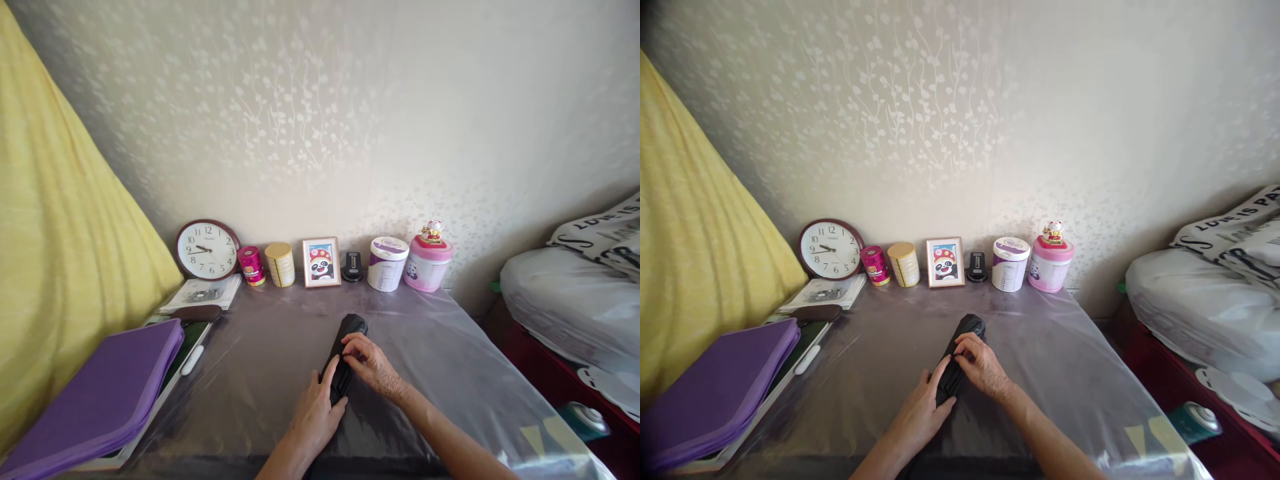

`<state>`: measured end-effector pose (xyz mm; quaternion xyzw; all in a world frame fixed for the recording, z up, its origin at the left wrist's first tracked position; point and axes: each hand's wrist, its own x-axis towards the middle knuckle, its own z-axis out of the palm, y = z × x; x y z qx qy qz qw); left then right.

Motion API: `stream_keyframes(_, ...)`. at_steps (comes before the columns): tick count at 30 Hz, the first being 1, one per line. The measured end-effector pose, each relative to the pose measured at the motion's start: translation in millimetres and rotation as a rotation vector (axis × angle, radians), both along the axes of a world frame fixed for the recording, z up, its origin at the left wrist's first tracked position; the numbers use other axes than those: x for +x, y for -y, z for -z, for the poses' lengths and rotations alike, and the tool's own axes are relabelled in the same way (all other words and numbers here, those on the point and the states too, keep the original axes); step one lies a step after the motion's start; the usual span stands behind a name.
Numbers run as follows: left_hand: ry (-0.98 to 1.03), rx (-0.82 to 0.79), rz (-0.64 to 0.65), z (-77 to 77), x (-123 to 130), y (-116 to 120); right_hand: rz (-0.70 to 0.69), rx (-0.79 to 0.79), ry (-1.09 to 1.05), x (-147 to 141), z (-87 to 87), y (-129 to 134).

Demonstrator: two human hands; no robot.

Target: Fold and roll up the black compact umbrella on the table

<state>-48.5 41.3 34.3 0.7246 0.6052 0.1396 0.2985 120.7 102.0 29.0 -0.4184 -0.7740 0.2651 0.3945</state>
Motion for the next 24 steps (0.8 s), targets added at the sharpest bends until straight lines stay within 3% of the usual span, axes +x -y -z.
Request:
stream_keyframes(6, -0.056, 0.034, 0.01, 2.1, -3, 2, -0.07, -0.237, -0.045, 10, -15.7, 5)
stream_keyframes(12, -0.074, 0.034, 0.03, 3.2, -4, 4, -0.125, -0.457, -0.179, 11, -20.0, 7)
stream_keyframes(19, -0.177, 0.011, 0.055, -0.8, -6, 8, -0.134, -0.5, -0.183, 2, -21.3, 5)
stream_keyframes(24, -0.248, 0.024, 0.095, -4.5, -3, 11, -0.108, -0.441, -0.112, -7, -17.8, 2)
